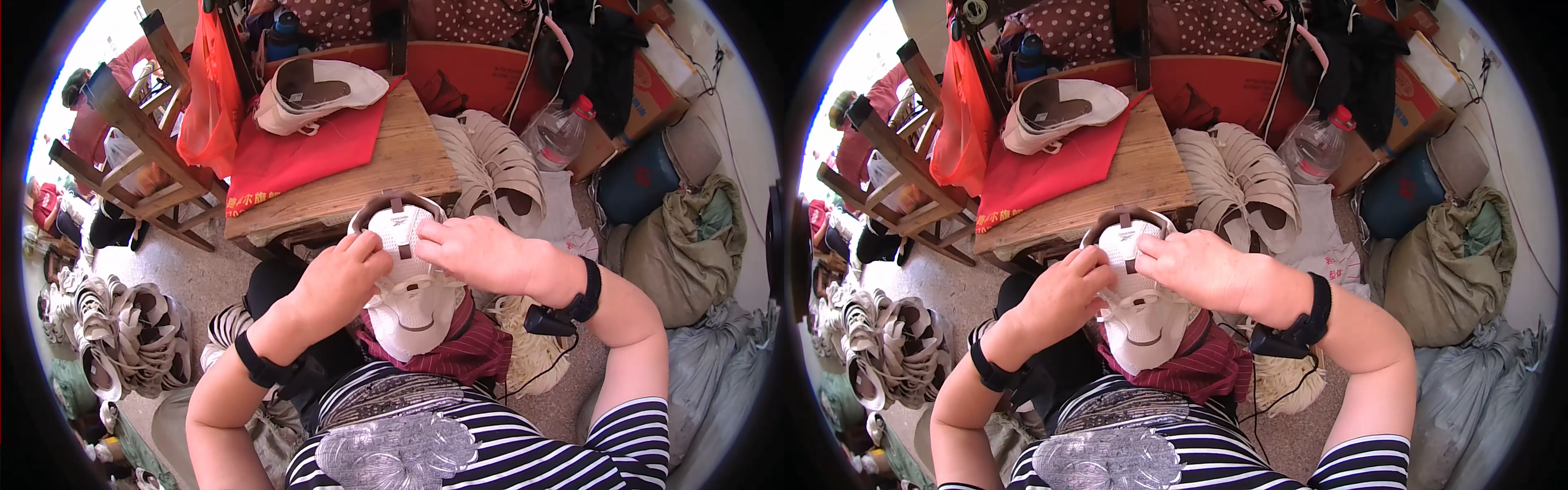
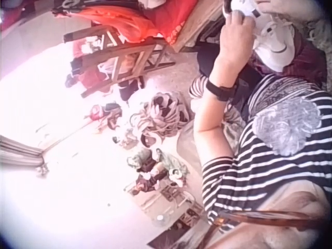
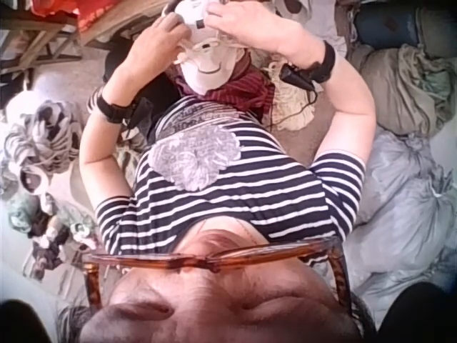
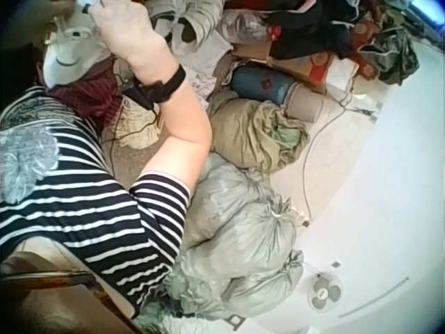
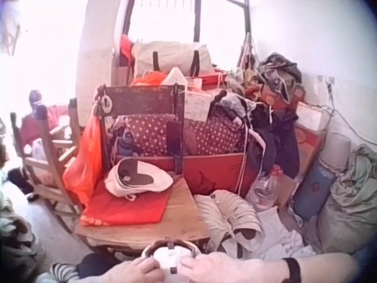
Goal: The recorder is lacing a white athletic shoe in a workshop setting.
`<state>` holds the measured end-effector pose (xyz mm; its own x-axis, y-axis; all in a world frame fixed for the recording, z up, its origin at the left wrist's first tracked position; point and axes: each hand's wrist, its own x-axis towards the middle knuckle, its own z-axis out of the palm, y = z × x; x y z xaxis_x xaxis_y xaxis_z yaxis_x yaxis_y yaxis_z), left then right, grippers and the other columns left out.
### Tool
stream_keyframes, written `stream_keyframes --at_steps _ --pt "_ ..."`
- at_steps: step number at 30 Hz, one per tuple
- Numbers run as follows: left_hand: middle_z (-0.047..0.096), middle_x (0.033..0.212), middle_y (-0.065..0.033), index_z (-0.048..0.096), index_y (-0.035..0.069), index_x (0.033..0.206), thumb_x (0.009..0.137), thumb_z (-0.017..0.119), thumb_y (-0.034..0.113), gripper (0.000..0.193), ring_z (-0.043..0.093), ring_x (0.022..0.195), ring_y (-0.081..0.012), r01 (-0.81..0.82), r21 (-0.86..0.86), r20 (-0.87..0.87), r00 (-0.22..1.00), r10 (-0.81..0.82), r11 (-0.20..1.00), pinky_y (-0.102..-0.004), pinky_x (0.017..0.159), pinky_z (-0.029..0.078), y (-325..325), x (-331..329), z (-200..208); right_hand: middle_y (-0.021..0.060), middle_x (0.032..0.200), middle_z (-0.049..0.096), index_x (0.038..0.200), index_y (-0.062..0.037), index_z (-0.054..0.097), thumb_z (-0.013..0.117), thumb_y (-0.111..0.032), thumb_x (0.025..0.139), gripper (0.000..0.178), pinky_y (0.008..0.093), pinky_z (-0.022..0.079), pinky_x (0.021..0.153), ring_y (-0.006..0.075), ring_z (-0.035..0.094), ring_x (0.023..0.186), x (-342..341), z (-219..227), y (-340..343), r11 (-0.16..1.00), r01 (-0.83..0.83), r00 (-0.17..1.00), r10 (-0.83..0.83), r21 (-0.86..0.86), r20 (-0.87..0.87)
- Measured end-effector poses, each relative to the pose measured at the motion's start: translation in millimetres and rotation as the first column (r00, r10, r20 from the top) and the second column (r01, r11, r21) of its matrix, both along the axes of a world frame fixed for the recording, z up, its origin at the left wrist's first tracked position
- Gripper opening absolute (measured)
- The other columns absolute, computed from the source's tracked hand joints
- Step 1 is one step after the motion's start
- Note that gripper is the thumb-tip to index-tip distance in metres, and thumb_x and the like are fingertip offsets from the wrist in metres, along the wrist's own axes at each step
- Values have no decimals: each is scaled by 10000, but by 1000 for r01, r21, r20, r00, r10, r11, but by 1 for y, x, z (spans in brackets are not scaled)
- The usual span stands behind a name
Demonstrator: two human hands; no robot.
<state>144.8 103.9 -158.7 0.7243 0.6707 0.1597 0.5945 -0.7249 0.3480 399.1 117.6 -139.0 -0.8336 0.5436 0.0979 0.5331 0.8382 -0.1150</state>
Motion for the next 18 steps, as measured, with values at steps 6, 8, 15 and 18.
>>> stream_keyframes --at_steps 6,8,15,18 --pt "547 970 -76 629 81 935 708 774 109 272 561 972 -294 31 -39 69 997 -28 999 -418 824 487 6 -5 -9 129 1020 546 974 -59 580 643 -121 821 177 409 576 652 308 673 777 9 -12 -2 998 -18 1000 18 -66 -2" --pt "556 933 -64 658 81 830 731 766 147 161 550 929 -281 -35 55 69 997 32 998 -400 783 470 2 0 -10 117 1039 551 915 -73 598 666 -169 832 145 429 563 649 312 667 775 11 -15 -7 963 69 985 -108 -259 -137" --pt "549 866 -57 674 54 705 732 763 155 138 524 883 -265 -162 -123 237 953 187 979 -390 785 440 -4 17 -35 76 968 548 779 -37 616 693 -124 855 139 348 515 665 212 628 773 -18 -39 -28 821 380 773 -535 -427 -340" --pt "558 860 -61 707 30 751 769 725 155 127 524 880 -270 -298 -170 374 862 341 939 -391 770 442 -14 21 -40 51 968 545 809 -26 639 713 -95 858 112 295 499 653 138 591 786 -23 -48 -31 734 300 612 -638 -609 -467"
